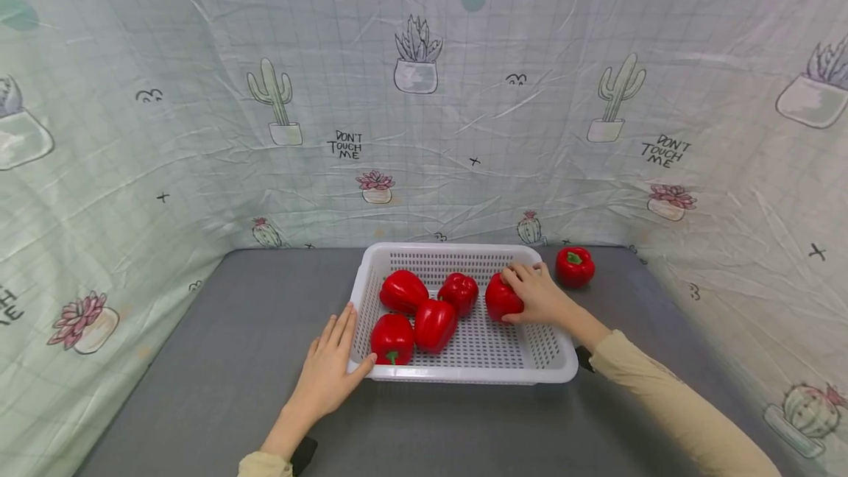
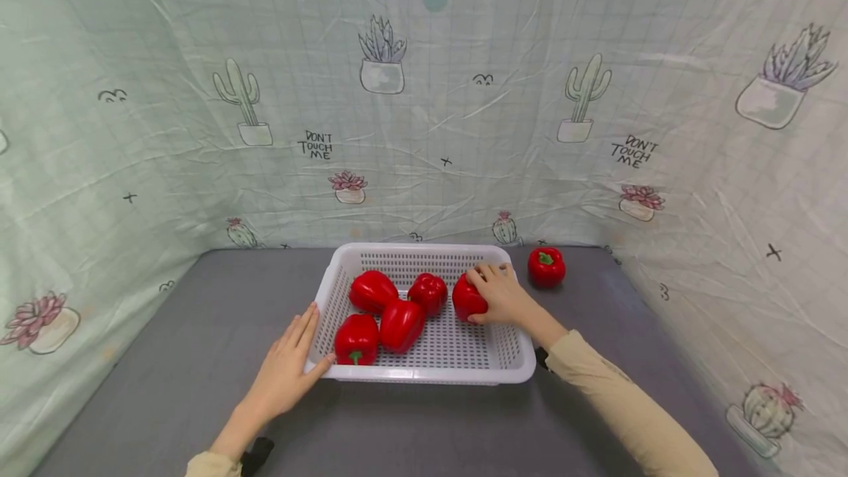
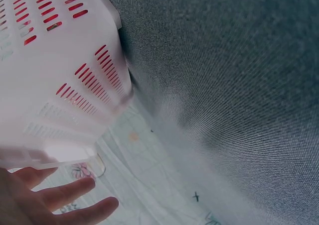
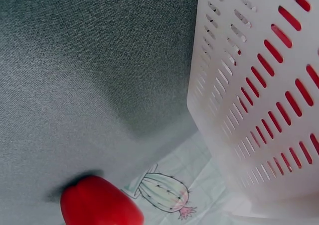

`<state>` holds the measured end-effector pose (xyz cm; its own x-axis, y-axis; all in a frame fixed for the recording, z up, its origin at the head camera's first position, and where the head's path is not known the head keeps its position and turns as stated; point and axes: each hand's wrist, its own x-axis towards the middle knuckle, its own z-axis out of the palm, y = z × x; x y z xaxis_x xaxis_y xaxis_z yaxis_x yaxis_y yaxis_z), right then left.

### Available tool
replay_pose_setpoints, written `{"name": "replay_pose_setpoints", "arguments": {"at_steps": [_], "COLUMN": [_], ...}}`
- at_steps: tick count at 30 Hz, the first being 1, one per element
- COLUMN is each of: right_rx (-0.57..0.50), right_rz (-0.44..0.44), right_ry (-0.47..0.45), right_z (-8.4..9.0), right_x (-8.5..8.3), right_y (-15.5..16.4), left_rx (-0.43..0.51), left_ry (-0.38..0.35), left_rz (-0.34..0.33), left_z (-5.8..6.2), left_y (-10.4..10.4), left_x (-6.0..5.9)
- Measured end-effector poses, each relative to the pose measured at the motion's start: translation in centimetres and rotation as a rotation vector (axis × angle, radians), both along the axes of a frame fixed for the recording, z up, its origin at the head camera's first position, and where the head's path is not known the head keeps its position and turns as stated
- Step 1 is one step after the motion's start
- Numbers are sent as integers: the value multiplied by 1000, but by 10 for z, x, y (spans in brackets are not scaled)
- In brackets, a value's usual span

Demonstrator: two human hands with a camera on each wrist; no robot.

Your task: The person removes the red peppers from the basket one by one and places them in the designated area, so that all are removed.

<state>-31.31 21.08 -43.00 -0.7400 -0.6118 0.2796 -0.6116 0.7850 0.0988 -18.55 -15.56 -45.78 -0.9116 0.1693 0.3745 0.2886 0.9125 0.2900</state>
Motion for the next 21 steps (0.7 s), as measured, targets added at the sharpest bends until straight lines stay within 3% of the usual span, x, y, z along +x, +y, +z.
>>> {"name": "replay_pose_setpoints", "arguments": {"at_steps": [14,21], "right_rx": [-29,-113], "right_rz": [24,49], "right_ry": [94,129], "right_z": [7,12], "right_x": [13,25], "right_y": [6,15], "left_rx": [15,20], "left_ry": [-4,-2], "left_rz": [0,-2], "left_z": [1,0], "left_y": [1,0], "left_x": [0,0]}}
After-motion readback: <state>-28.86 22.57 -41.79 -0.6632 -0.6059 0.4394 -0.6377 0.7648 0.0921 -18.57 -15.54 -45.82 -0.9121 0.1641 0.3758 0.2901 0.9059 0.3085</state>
